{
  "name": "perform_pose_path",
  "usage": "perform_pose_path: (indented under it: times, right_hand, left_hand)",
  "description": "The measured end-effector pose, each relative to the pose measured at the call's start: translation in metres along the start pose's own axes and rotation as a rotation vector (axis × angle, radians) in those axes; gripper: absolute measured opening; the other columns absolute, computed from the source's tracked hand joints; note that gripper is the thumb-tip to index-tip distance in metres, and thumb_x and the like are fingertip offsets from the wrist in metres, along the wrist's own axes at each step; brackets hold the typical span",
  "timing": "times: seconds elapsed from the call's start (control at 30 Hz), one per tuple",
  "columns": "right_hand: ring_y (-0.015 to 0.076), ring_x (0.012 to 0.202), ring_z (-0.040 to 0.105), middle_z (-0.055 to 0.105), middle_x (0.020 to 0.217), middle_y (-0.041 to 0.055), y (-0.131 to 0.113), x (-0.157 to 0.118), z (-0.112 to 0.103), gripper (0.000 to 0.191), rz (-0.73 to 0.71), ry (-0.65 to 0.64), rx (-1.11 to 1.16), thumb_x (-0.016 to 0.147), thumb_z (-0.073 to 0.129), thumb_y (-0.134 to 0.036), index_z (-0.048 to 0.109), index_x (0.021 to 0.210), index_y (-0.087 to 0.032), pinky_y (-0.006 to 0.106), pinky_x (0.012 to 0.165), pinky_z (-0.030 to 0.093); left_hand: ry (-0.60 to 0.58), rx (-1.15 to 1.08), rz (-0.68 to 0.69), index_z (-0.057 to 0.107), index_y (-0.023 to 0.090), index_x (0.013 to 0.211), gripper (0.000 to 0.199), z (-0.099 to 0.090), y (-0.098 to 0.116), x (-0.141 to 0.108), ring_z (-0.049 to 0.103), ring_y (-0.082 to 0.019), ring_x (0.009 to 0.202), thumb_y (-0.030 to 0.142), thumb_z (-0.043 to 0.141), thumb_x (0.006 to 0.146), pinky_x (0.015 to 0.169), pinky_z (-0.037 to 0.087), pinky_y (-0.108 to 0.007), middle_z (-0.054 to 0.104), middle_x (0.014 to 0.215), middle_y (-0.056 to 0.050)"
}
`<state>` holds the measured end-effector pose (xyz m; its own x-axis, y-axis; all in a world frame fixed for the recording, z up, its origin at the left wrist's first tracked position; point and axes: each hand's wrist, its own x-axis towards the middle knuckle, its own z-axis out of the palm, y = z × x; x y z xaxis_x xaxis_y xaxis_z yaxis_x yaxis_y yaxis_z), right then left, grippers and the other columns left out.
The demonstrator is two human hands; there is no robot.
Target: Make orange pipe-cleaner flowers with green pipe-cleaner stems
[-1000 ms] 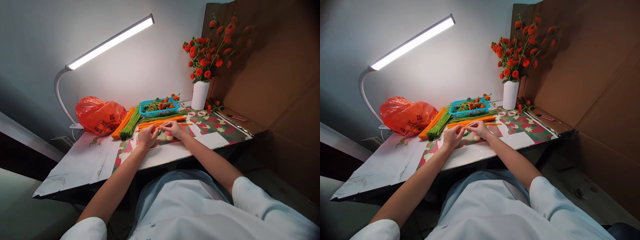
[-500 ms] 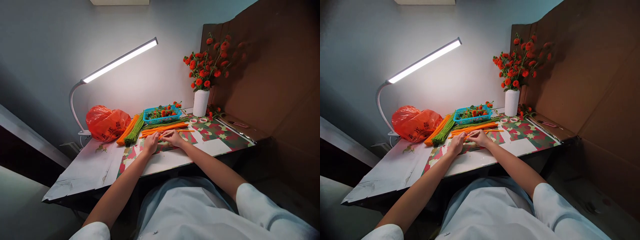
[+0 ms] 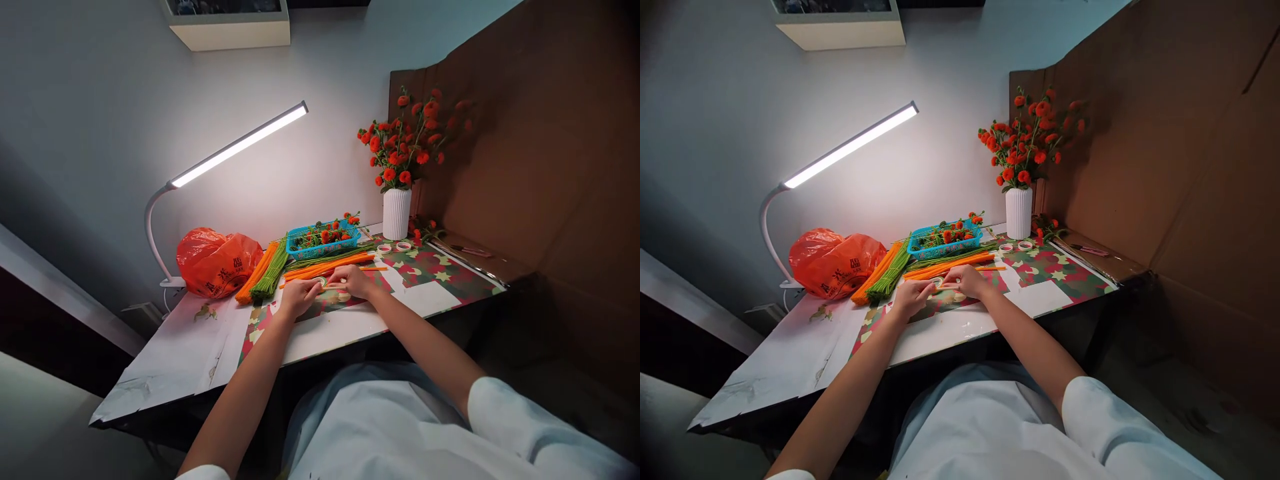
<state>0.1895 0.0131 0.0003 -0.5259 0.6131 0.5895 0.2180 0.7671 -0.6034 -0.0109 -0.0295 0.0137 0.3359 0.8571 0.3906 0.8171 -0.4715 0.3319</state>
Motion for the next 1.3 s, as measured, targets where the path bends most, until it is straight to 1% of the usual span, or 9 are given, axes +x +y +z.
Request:
perform_pose_path:
  times: [0.1,0.27,0.4,0.57,0.8,0.97,1.07,1.17,1.3]
  right_hand:
    - [0.0121,0.058,0.054,0.066,0.065,0.0026,-0.003,-0.001,-0.004,0.026,-0.057,0.031,-0.225,0.082,0.065,-0.040,0.072,0.069,-0.018,0.026,0.061,0.035]
    - [0.0131,0.066,0.056,0.066,0.066,0.0016,-0.006,-0.002,-0.002,0.025,-0.131,0.119,-0.454,0.087,0.060,-0.035,0.070,0.072,-0.018,0.028,0.069,0.029]
    - [0.0128,0.065,0.053,0.064,0.065,0.0017,-0.008,-0.003,0.008,0.029,-0.190,0.149,-0.525,0.090,0.055,-0.035,0.068,0.071,-0.017,0.028,0.069,0.028]
    - [0.0130,0.063,0.052,0.064,0.064,0.0028,-0.008,-0.002,0.022,0.033,-0.231,0.142,-0.579,0.092,0.051,-0.034,0.068,0.069,-0.016,0.029,0.065,0.027]
    - [0.0150,0.067,0.057,0.066,0.069,0.0048,-0.013,-0.002,0.025,0.027,-0.180,0.069,-0.446,0.092,0.051,-0.033,0.073,0.083,-0.021,0.029,0.064,0.032]
    - [0.0140,0.060,0.055,0.066,0.067,0.0037,-0.012,-0.004,0.027,0.023,-0.128,0.024,-0.211,0.088,0.056,-0.033,0.076,0.084,-0.022,0.027,0.062,0.038]
    - [0.0142,0.059,0.054,0.065,0.066,0.0046,-0.010,-0.004,0.028,0.026,-0.071,0.071,-0.028,0.085,0.058,-0.038,0.076,0.084,-0.020,0.026,0.059,0.041]
    - [0.0145,0.060,0.055,0.066,0.067,0.0057,-0.006,-0.001,0.029,0.032,0.032,0.137,0.110,0.081,0.062,-0.046,0.076,0.083,-0.017,0.026,0.056,0.042]
    - [0.0148,0.061,0.056,0.066,0.066,0.0054,0.000,0.003,0.028,0.036,0.107,0.087,0.143,0.075,0.066,-0.051,0.076,0.076,-0.016,0.025,0.055,0.041]
  left_hand:
    - [-0.053,0.181,0.067,0.060,0.019,0.058,0.042,-0.001,0.000,0.000,0.048,-0.014,0.054,0.038,0.038,0.088,0.053,0.020,-0.027,0.057,0.054,-0.002]
    - [-0.069,0.330,0.077,0.066,0.021,0.070,0.046,0.002,0.003,0.002,0.058,-0.017,0.063,0.041,0.031,0.093,0.054,0.021,-0.028,0.067,0.067,-0.005]
    - [-0.047,0.369,-0.027,0.067,0.022,0.083,0.048,0.004,0.005,0.001,0.062,-0.020,0.072,0.044,0.026,0.095,0.056,0.024,-0.028,0.071,0.079,-0.006]
    - [0.009,0.330,-0.198,0.065,0.021,0.077,0.046,0.008,0.007,0.002,0.061,-0.019,0.071,0.044,0.029,0.094,0.056,0.026,-0.027,0.069,0.076,-0.006]
    - [0.079,0.061,-0.298,0.060,0.018,0.066,0.049,0.008,-0.002,0.004,0.055,-0.016,0.062,0.045,0.030,0.093,0.054,0.027,-0.025,0.063,0.064,-0.003]
    - [0.080,0.172,-0.269,0.060,0.019,0.063,0.046,0.007,-0.004,0.001,0.055,-0.018,0.062,0.047,0.035,0.090,0.053,0.023,-0.027,0.062,0.063,-0.004]
    - [0.107,0.151,-0.280,0.060,0.019,0.061,0.046,0.005,-0.002,0.000,0.054,-0.018,0.061,0.047,0.036,0.089,0.053,0.023,-0.027,0.061,0.061,-0.004]
    - [0.151,-0.024,-0.301,0.056,0.018,0.058,0.050,0.004,-0.002,0.001,0.051,-0.016,0.056,0.048,0.032,0.089,0.052,0.025,-0.026,0.056,0.055,-0.002]
    - [0.180,-0.047,-0.260,0.053,0.018,0.052,0.048,0.001,-0.004,0.001,0.047,-0.015,0.052,0.045,0.033,0.086,0.051,0.023,-0.026,0.052,0.050,-0.001]
